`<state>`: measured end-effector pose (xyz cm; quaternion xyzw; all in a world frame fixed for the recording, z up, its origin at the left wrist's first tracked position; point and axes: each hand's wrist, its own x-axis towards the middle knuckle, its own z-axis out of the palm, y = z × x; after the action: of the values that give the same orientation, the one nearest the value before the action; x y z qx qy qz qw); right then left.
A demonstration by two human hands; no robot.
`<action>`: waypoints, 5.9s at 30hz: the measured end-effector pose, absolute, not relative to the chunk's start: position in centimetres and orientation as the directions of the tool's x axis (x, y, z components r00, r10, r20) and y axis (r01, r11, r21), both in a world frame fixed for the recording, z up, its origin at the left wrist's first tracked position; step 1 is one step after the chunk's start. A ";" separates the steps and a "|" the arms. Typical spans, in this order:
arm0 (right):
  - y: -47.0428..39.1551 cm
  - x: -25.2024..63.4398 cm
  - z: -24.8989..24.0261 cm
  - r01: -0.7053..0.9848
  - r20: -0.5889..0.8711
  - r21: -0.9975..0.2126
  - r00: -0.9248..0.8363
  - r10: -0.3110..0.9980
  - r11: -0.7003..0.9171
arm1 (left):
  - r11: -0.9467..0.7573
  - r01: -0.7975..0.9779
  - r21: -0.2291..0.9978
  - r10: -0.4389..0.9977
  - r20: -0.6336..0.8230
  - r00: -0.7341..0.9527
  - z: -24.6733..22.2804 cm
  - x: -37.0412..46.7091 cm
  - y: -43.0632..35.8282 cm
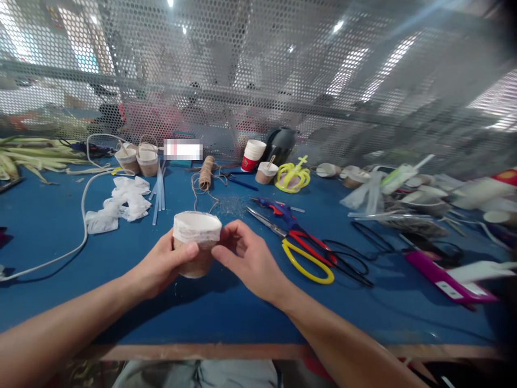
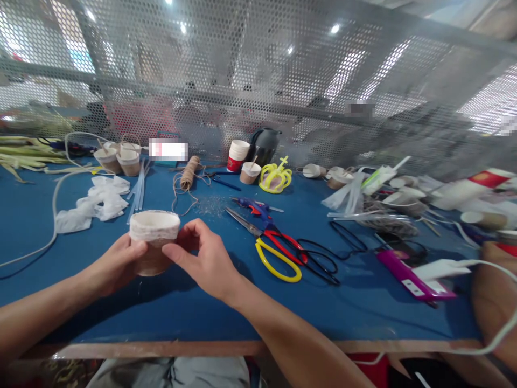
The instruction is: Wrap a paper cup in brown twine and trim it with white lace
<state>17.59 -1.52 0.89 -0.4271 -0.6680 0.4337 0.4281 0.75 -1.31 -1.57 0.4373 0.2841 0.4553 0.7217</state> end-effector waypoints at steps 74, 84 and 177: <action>-0.2 18.8 1.0 0.133 -0.124 -0.988 -0.372 0.920 -0.079 | -0.593 0.568 0.571 0.787 0.560 0.259 -1.4 -0.2 -1.0; -1.4 18.3 1.3 0.381 0.305 -0.863 -0.130 0.943 0.332 | -0.120 0.249 0.961 0.968 0.058 0.244 -0.8 0.1 -0.3; -0.4 23.3 1.8 0.700 0.515 -0.044 -0.596 0.616 0.713 | 0.067 -0.215 0.974 0.947 0.006 0.321 -1.0 -0.5 -0.1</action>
<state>23.35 -0.41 1.78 -0.3698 -0.8895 -0.0815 0.2558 -0.52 -0.06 -1.02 0.5073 0.3610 0.4573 0.6350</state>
